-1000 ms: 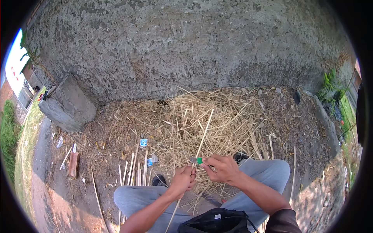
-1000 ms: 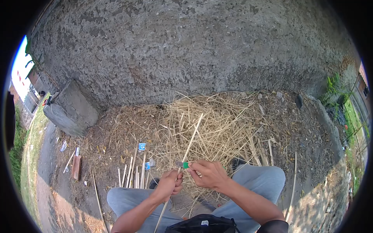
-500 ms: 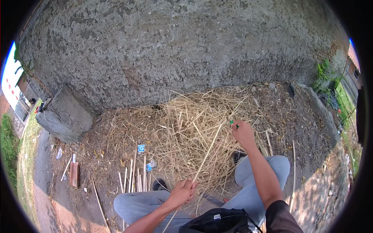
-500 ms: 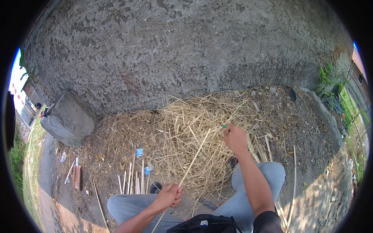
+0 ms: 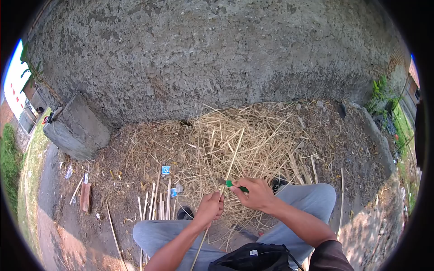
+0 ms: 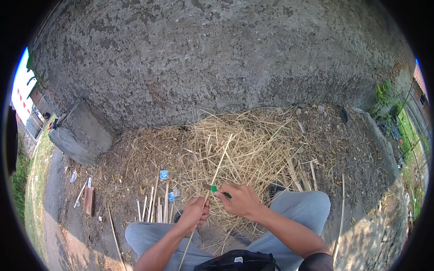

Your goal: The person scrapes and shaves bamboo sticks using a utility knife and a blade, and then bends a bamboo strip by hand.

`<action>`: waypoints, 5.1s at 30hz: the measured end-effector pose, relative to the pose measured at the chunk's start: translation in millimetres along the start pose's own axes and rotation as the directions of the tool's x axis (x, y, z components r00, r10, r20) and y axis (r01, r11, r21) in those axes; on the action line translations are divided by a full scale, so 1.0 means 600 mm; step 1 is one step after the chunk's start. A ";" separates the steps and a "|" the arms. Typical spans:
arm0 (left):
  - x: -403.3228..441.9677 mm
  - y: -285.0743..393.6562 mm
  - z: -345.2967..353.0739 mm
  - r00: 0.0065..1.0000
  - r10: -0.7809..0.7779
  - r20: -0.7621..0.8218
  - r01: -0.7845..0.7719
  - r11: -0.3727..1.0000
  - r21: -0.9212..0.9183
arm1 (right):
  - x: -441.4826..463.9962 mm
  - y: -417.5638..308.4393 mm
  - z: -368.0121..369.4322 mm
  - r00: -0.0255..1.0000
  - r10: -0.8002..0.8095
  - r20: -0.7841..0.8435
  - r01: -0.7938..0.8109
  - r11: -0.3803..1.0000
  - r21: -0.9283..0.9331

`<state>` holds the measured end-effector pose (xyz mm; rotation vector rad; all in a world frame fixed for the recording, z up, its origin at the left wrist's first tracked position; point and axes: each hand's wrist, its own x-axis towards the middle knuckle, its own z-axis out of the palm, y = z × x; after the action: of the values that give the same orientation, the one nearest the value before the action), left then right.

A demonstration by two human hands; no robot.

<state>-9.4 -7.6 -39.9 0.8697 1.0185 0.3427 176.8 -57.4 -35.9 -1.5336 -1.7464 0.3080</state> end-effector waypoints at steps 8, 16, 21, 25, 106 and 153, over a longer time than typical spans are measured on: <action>-0.034 -0.035 0.031 0.997 0.056 -0.054 -0.051 0.995 0.083 | 0.035 0.076 -0.041 0.958 0.179 -0.223 -0.209 0.971 -0.118; -0.042 0.008 -0.020 0.999 0.048 0.001 -0.047 0.997 0.058 | 0.037 0.157 -0.066 0.848 0.419 -0.325 -0.304 0.886 0.350; -0.023 0.008 0.001 0.999 0.054 -0.005 -0.053 0.990 0.128 | 0.004 0.020 -0.032 0.973 0.223 -0.058 -0.204 0.952 0.229; -0.010 -0.008 0.012 0.986 0.165 -0.021 -0.160 0.976 0.147 | 0.004 -0.003 -0.011 0.993 -0.008 -0.115 0.022 0.993 0.120; -0.021 0.000 0.014 0.998 0.055 -0.006 -0.055 0.996 0.074 | -0.013 0.016 -0.004 0.990 -0.086 -0.108 0.095 0.992 0.087; -0.026 -0.028 0.017 0.816 0.572 -0.086 -0.295 0.539 0.789 | 0.020 0.086 -0.014 0.904 0.376 -0.202 -0.228 0.825 0.516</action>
<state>-11.2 -32.6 -40.9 1.9189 1.2729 0.5261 221.0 -36.4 -58.3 -1.3929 -1.0745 0.5956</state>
